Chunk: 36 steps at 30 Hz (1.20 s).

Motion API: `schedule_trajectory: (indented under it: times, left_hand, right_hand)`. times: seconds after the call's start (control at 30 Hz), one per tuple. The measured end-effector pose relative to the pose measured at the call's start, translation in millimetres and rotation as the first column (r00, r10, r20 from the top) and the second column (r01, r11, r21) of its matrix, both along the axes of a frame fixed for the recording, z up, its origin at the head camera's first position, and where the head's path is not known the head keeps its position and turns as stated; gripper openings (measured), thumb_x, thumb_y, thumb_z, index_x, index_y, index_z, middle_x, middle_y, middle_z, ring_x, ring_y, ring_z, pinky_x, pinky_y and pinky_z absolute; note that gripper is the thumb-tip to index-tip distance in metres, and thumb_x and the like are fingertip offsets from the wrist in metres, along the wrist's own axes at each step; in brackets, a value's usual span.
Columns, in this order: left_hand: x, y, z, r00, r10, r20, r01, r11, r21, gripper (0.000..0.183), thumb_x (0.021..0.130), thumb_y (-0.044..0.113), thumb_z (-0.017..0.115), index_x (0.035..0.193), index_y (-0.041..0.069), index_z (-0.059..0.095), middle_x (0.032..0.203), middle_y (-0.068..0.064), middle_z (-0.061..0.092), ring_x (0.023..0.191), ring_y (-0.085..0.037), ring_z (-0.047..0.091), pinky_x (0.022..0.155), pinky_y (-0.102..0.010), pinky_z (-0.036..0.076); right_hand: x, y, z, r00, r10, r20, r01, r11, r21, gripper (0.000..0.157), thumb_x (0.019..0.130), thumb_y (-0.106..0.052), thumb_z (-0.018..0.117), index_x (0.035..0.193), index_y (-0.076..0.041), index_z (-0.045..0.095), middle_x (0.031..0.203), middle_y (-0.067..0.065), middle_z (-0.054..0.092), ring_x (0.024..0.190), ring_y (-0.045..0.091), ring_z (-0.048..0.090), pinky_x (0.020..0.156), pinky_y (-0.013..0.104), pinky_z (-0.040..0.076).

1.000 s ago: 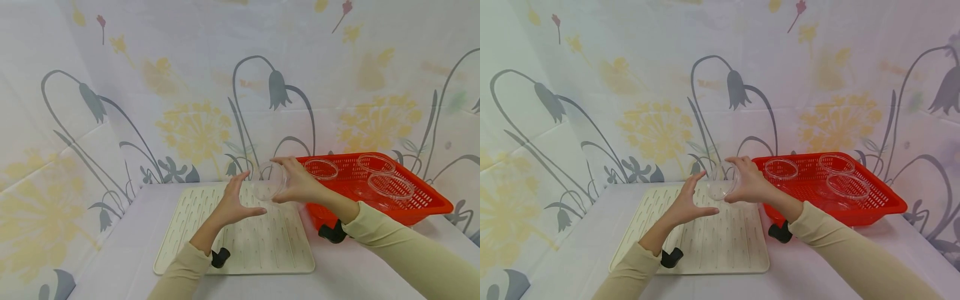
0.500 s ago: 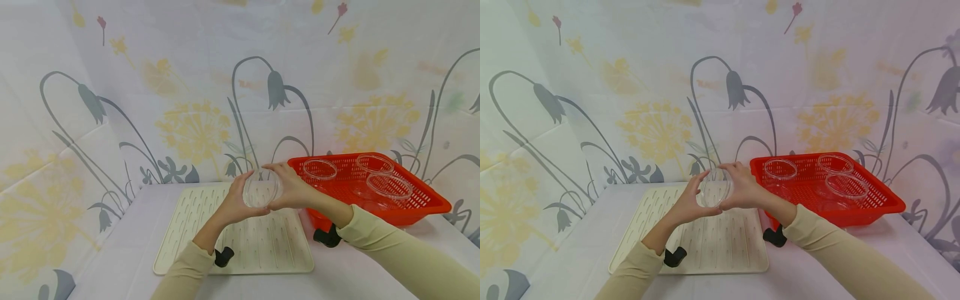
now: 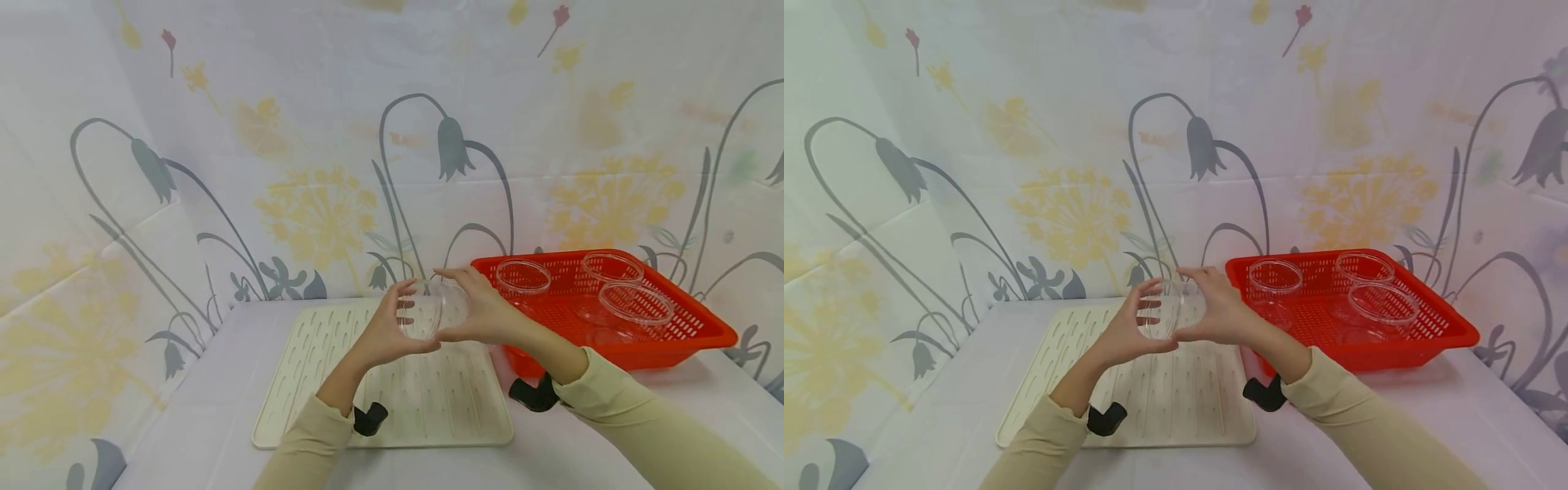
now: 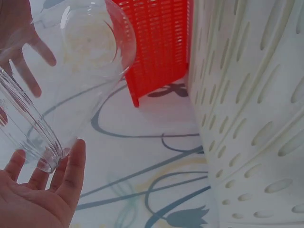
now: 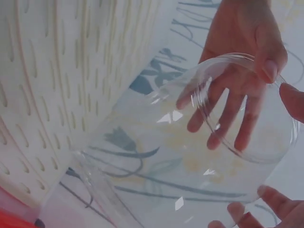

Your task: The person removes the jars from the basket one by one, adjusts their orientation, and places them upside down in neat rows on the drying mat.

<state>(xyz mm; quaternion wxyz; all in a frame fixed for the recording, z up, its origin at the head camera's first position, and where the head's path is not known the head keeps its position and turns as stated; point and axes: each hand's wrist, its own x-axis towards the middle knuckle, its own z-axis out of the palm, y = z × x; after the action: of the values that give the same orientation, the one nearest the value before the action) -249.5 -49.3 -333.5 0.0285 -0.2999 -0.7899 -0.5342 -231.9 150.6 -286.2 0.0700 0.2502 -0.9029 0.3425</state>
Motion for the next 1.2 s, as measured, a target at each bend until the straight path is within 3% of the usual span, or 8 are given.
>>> schedule_trajectory:
  times: [0.2, 0.47, 0.67, 0.9, 1.1, 1.2]
  left_hand:
    - [0.8, -6.9, 0.1, 0.998, 0.01, 0.059, -0.014, 0.998, 0.062, 0.093, 0.071, 0.016, 0.081, 0.144, 0.015, 0.023, 0.141, -0.006, 0.03, 0.121, -0.028, 0.041, 0.09, -0.043, 0.044]
    - [3.6, -14.0, -0.1, 0.995, -0.008, 0.104, -0.004, 0.994, 0.114, 0.088, 0.076, 0.012, 0.077, 0.145, 0.016, 0.022, 0.141, -0.008, 0.03, 0.12, -0.029, 0.041, 0.09, -0.046, 0.044]
    - [3.6, -17.2, -0.7, 0.995, -0.004, 0.102, -0.01, 0.99, 0.138, 0.087, 0.077, 0.01, 0.075, 0.144, 0.013, 0.02, 0.142, -0.011, 0.029, 0.121, -0.031, 0.04, 0.091, -0.043, 0.044]
    - [2.3, -20.2, -2.7, 0.994, -0.022, 0.103, 0.005, 0.987, 0.163, 0.088, 0.078, 0.012, 0.074, 0.144, 0.011, 0.016, 0.141, -0.015, 0.028, 0.121, -0.034, 0.039, 0.091, -0.043, 0.044]
    - [1.8, -22.2, -3.8, 0.989, -0.071, 0.131, 0.045, 0.981, 0.188, 0.09, 0.079, 0.018, 0.073, 0.147, 0.022, 0.014, 0.141, -0.016, 0.026, 0.124, -0.033, 0.04, 0.094, -0.046, 0.041]
    - [2.4, -22.1, -5.4, 0.986, -0.063, 0.154, 0.037, 0.985, 0.166, 0.09, 0.079, 0.023, 0.074, 0.146, 0.023, 0.016, 0.142, -0.014, 0.025, 0.126, -0.033, 0.039, 0.097, -0.046, 0.039]
  right_hand:
    - [5.4, 12.2, -8.1, 0.991, -0.124, 0.046, 0.129, 0.981, -0.147, 0.085, 0.071, -0.023, 0.081, 0.141, -0.013, 0.034, 0.139, 0.017, 0.03, 0.123, 0.039, 0.032, 0.088, 0.062, 0.038]
    - [18.2, 23.2, -23.2, 0.967, -0.206, 0.15, 0.245, 0.911, -0.331, 0.084, 0.078, -0.034, 0.075, 0.142, -0.009, 0.026, 0.143, 0.016, 0.026, 0.126, 0.037, 0.029, 0.095, 0.063, 0.03]
    - [23.1, 21.1, -35.1, 0.961, -0.191, 0.2, 0.258, 0.878, -0.402, 0.079, 0.082, -0.03, 0.071, 0.141, -0.004, 0.026, 0.142, 0.019, 0.027, 0.128, 0.039, 0.026, 0.101, 0.059, 0.026]
    - [23.2, 17.8, -45.0, 0.955, -0.154, 0.254, 0.258, 0.853, -0.454, 0.072, 0.086, -0.026, 0.067, 0.141, -0.007, 0.025, 0.143, 0.021, 0.024, 0.128, 0.042, 0.027, 0.098, 0.06, 0.03]
    - [23.3, 18.0, -47.3, 0.962, -0.084, 0.26, 0.211, 0.833, -0.512, 0.072, 0.089, -0.021, 0.063, 0.145, -0.013, 0.018, 0.142, 0.023, 0.022, 0.123, 0.045, 0.035, 0.093, 0.057, 0.038]
    - [22.8, 17.4, -46.4, 0.969, -0.052, 0.243, 0.179, 0.825, -0.537, 0.071, 0.089, -0.018, 0.061, 0.145, -0.013, 0.017, 0.141, 0.024, 0.022, 0.117, 0.044, 0.043, 0.09, 0.052, 0.043]
